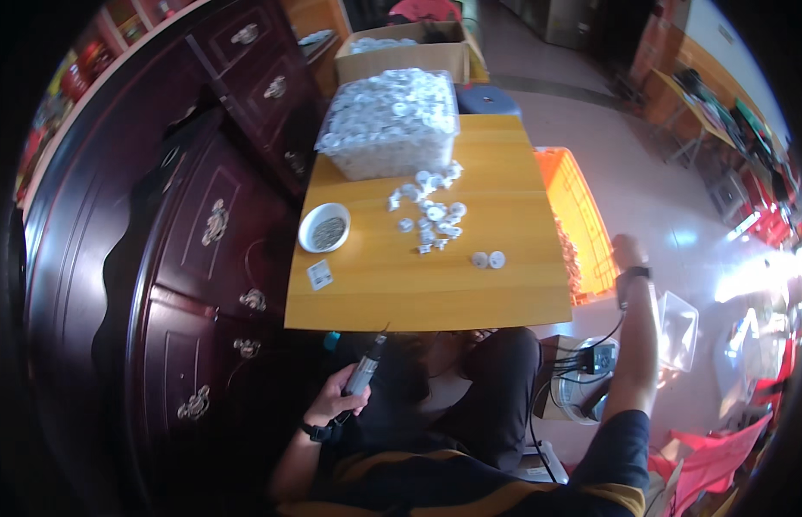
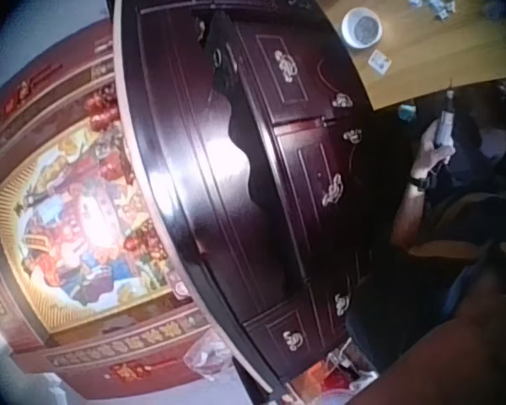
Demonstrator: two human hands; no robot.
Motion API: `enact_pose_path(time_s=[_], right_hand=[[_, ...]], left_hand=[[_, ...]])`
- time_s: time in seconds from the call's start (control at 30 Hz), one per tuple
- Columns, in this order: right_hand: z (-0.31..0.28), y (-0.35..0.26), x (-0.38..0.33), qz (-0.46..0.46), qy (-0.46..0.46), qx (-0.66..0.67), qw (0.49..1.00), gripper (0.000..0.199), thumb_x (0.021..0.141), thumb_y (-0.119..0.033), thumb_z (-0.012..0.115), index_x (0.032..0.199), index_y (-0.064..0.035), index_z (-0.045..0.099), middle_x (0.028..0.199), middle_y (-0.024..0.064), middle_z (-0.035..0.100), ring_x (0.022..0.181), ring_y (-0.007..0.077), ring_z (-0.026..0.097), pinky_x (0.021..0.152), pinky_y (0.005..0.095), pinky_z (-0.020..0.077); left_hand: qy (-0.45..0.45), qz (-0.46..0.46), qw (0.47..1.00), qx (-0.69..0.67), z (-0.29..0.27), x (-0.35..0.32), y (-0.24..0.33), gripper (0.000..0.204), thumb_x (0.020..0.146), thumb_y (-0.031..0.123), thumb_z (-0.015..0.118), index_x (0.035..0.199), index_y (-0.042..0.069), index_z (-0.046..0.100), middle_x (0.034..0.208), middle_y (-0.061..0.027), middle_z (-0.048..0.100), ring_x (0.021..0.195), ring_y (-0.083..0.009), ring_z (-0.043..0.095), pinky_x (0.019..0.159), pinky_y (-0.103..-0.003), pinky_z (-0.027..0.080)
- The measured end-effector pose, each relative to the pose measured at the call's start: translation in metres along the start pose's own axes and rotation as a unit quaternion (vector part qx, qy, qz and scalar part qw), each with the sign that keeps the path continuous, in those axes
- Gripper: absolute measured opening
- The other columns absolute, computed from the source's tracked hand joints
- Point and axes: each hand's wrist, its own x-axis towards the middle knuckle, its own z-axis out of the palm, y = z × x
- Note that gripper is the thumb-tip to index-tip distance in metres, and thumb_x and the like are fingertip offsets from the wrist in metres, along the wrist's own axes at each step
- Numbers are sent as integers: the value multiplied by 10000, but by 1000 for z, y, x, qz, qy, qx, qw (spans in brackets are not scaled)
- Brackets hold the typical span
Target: The person connects a power cord to a power strip and picks up an electric screwdriver. They then pick up a screw and a white plastic component and use the screwdriver to drive the screw into the component.
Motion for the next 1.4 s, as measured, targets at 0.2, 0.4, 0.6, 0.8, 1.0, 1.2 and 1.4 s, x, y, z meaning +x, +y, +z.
enact_pose_path(time_s=[0.2,0.4,0.6,0.8,1.0,1.2,1.4], right_hand=[[-176,-167,-19,-120,-28,170,978,117,869,-144,620,869,-38,669,714,63,643,644,135,615,581,295,495],[-121,-419,-51,-466,-61,258,844,199,885,-203,633,891,-8,674,770,125,692,713,264,672,681,375,526],[-16,-514,-55,-508,-76,156,844,284,887,-282,664,895,-3,715,798,205,699,767,351,686,684,445,515],[22,-536,-33,-552,-69,144,818,256,867,-255,652,971,-23,678,795,221,681,760,402,674,672,449,520],[59,-543,4,-556,-30,110,824,246,887,-253,579,905,-28,676,838,245,674,812,428,663,706,491,512],[71,-552,28,-571,18,43,820,150,778,-178,656,845,-46,683,849,213,695,807,408,678,723,488,536],[70,-571,18,-533,31,-38,845,129,749,-99,641,840,-11,668,883,235,699,837,417,690,761,496,561]], left_hand=[[-45,13,999,-23,2,6,-2,633,806,204,806,1320,39,476,842,-11,581,637,-70,558,550,-207,474],[-56,32,998,-4,-3,4,2,624,832,155,760,1368,50,458,847,11,567,616,-50,543,527,-206,462],[-90,80,992,-46,9,7,-4,697,829,183,780,1407,-1,437,798,6,566,558,-37,515,473,-213,433],[-43,96,994,-30,22,0,-10,634,740,97,805,1294,11,509,749,-39,584,513,-97,574,424,-245,476],[-57,110,992,-28,22,14,-21,544,743,20,810,1202,-51,526,708,-83,601,484,-144,591,400,-277,473],[-19,94,995,-9,34,6,-18,435,726,55,846,1045,-39,566,641,-75,590,476,-152,585,406,-288,471],[-1,85,996,2,34,2,-17,339,738,47,833,955,-37,587,647,-96,611,468,-169,595,387,-291,481]])
